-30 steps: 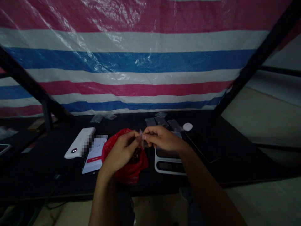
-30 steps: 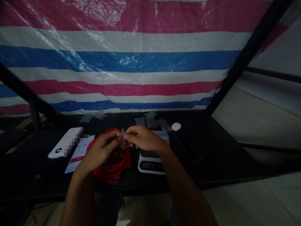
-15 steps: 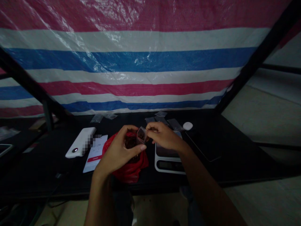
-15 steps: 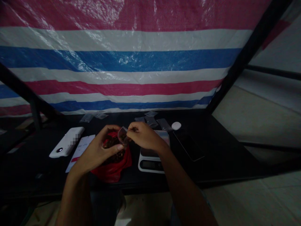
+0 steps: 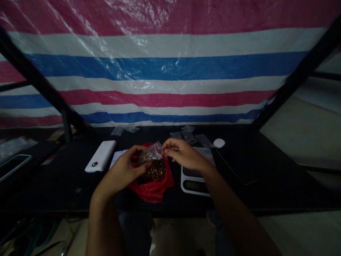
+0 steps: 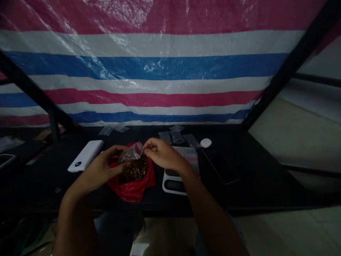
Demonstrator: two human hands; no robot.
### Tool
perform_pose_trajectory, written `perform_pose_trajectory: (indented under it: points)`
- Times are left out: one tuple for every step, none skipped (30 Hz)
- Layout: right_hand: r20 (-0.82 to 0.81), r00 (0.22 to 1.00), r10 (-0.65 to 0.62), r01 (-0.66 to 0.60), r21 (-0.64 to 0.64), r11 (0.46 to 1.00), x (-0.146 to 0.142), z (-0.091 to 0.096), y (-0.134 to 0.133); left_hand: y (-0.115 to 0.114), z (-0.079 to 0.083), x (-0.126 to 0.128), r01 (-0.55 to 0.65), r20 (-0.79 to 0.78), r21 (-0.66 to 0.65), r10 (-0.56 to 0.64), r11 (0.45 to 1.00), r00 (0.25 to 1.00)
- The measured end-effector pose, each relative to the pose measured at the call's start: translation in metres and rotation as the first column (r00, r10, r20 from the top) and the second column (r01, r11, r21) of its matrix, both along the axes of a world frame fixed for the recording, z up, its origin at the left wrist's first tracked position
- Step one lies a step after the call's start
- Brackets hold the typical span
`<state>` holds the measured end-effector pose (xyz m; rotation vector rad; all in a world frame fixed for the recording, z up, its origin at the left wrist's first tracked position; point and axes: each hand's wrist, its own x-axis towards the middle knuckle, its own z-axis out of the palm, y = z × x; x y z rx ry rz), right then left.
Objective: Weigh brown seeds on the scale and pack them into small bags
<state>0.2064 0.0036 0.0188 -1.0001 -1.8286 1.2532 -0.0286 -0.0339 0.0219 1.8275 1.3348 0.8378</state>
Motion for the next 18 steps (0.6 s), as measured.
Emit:
perform_pose_trajectory:
  points:
    - [0.005,1.000,0.014,-0.014,0.070,0.997,-0.003,-0.001,-0.002,-0.001,-0.001,-0.006,-0.021,-0.019,-0.008,0.021,1.000,1.000]
    - [0.020,0.999,0.030,-0.033,0.150,0.988,-0.006,-0.001,-0.005,-0.002,-0.001,-0.011,-0.040,-0.045,-0.006,0.040,0.999,0.998]
    - [0.048,0.998,0.046,-0.056,0.229,0.972,-0.009,-0.002,-0.007,-0.003,-0.001,-0.016,-0.056,-0.075,0.008,0.056,0.998,0.996]
    - [0.087,0.995,0.057,-0.081,0.302,0.950,-0.013,-0.002,-0.010,-0.004,-0.002,-0.020,-0.063,-0.106,0.030,0.065,0.998,0.992]
    - [0.131,0.989,0.064,-0.108,0.362,0.926,-0.018,-0.002,-0.013,-0.005,-0.002,-0.023,-0.061,-0.135,0.057,0.068,0.997,0.988]
    - [0.176,0.982,0.067,-0.135,0.407,0.903,-0.023,-0.003,-0.014,-0.006,-0.002,-0.026,-0.055,-0.161,0.085,0.068,0.995,0.985]
    - [0.215,0.974,0.069,-0.159,0.438,0.885,-0.028,-0.004,-0.016,-0.007,-0.002,-0.027,-0.046,-0.184,0.111,0.066,0.993,0.981]
    - [0.247,0.967,0.069,-0.178,0.454,0.873,-0.033,-0.006,-0.016,-0.008,-0.002,-0.029,-0.038,-0.203,0.131,0.065,0.991,0.977]
    - [0.273,0.960,0.066,-0.191,0.462,0.866,-0.037,-0.008,-0.016,-0.008,-0.002,-0.030,-0.033,-0.213,0.144,0.063,0.989,0.975]
    - [0.295,0.954,0.058,-0.197,0.466,0.863,-0.041,-0.010,-0.016,-0.009,-0.003,-0.031,-0.031,-0.213,0.150,0.063,0.988,0.975]
    - [0.312,0.949,0.046,-0.196,0.469,0.861,-0.045,-0.012,-0.015,-0.009,-0.003,-0.032,-0.034,-0.201,0.153,0.064,0.988,0.978]
    - [0.325,0.945,0.030,-0.189,0.473,0.861,-0.047,-0.013,-0.014,-0.009,-0.004,-0.032,-0.040,-0.181,0.155,0.068,0.987,0.981]
    - [0.334,0.943,0.014,-0.182,0.476,0.861,-0.049,-0.015,-0.012,-0.009,-0.005,-0.033,-0.049,-0.157,0.159,0.074,0.986,0.985]
    - [0.342,0.940,0.003,-0.177,0.477,0.861,-0.050,-0.016,-0.011,-0.009,-0.006,-0.033,-0.060,-0.132,0.167,0.083,0.984,0.988]
    - [0.351,0.936,-0.004,-0.176,0.478,0.860,-0.051,-0.016,-0.010,-0.008,-0.006,-0.034,-0.070,-0.111,0.177,0.090,0.982,0.990]
    - [0.360,0.933,-0.009,-0.177,0.479,0.860,-0.051,-0.017,-0.009,-0.008,-0.007,-0.034,-0.077,-0.094,0.187,0.096,0.979,0.991]
    - [0.370,0.929,-0.013,-0.178,0.479,0.860,-0.051,-0.017,-0.008,-0.007,-0.007,-0.034,-0.084,-0.079,0.196,0.101,0.977,0.992]
    - [0.381,0.925,-0.021,-0.178,0.478,0.860,-0.050,-0.017,-0.008,-0.007,-0.007,-0.034,-0.089,-0.067,0.203,0.104,0.975,0.992]
